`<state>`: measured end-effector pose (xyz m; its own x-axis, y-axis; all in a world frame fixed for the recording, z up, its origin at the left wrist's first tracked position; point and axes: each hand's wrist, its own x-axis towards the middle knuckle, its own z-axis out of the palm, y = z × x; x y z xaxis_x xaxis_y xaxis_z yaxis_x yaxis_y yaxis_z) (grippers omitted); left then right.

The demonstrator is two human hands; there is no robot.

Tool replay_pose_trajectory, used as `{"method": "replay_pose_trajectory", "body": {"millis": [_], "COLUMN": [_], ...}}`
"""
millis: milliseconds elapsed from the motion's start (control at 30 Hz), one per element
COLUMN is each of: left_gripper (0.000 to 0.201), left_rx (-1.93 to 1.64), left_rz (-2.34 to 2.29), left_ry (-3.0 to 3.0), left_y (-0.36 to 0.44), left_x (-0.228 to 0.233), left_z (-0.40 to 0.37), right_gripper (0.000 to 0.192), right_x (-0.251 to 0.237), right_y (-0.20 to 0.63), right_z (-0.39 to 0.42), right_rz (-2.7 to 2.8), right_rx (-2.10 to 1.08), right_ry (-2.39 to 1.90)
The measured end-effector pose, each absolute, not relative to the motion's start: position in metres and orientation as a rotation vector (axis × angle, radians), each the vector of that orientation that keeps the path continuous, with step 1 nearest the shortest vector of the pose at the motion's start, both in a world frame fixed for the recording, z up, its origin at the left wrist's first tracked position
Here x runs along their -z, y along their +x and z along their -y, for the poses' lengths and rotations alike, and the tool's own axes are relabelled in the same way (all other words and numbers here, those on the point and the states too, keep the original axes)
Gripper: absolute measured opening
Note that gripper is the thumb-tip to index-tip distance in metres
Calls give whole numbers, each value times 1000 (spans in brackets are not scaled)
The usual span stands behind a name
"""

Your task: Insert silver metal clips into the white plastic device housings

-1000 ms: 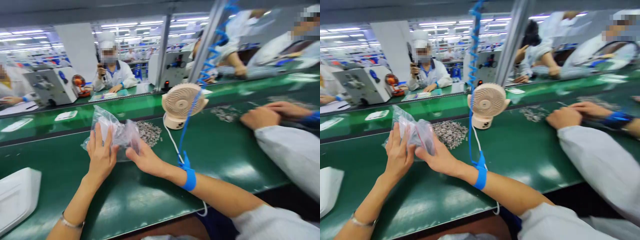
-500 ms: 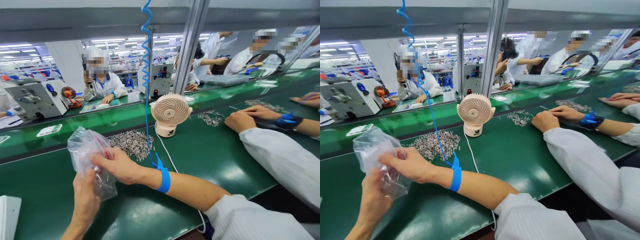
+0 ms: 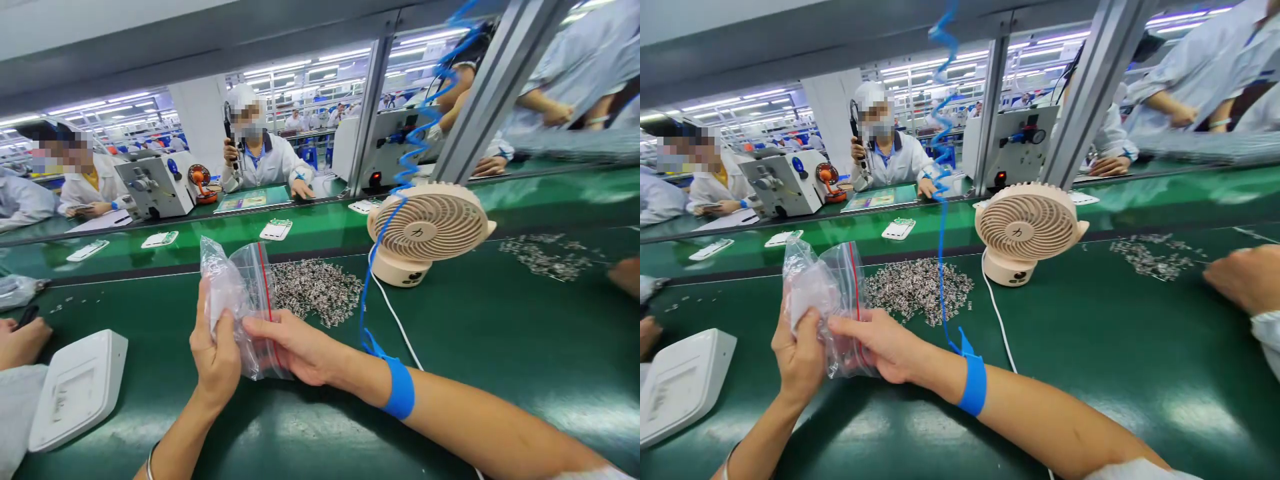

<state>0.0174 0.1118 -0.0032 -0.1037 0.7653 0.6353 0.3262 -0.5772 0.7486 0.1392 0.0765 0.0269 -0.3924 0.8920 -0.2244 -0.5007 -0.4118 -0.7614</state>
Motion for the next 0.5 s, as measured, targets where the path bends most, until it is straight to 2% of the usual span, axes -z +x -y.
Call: {"method": "replay_pose_trajectory", "body": {"millis": [133, 267, 300, 333, 400, 500], "left_gripper": [50, 86, 89, 85, 65, 34], "left_rx": [-1697, -1665, -1652, -1643, -1625, -1731], "left_rz": [-1141, -1092, -1102, -1128, -1209, -1265], "left_ry": [2071, 1950, 1882, 1812, 1717, 1916], "left_y": [11, 12, 13, 13, 13, 10], "left_x": [1, -2, -4, -5, -10, -12], "left_z": [-117, -113, -112, -111, -112, -112], "right_gripper": [36, 22, 20, 19, 24, 30], "right_x": [-35, -35, -34, -35, -36, -40], "right_y": [151, 165, 168, 171, 175, 178], "right_z": [-80, -85, -85, -86, -86, -86], "right_rz": [905, 1240, 1336, 1423, 1517, 1381], "right_rx": [-1673, -1294, -1228, -1186, -1190, -1361], "right_ry": [-929, -1090, -1161, -1223, -1262, -1130]}}
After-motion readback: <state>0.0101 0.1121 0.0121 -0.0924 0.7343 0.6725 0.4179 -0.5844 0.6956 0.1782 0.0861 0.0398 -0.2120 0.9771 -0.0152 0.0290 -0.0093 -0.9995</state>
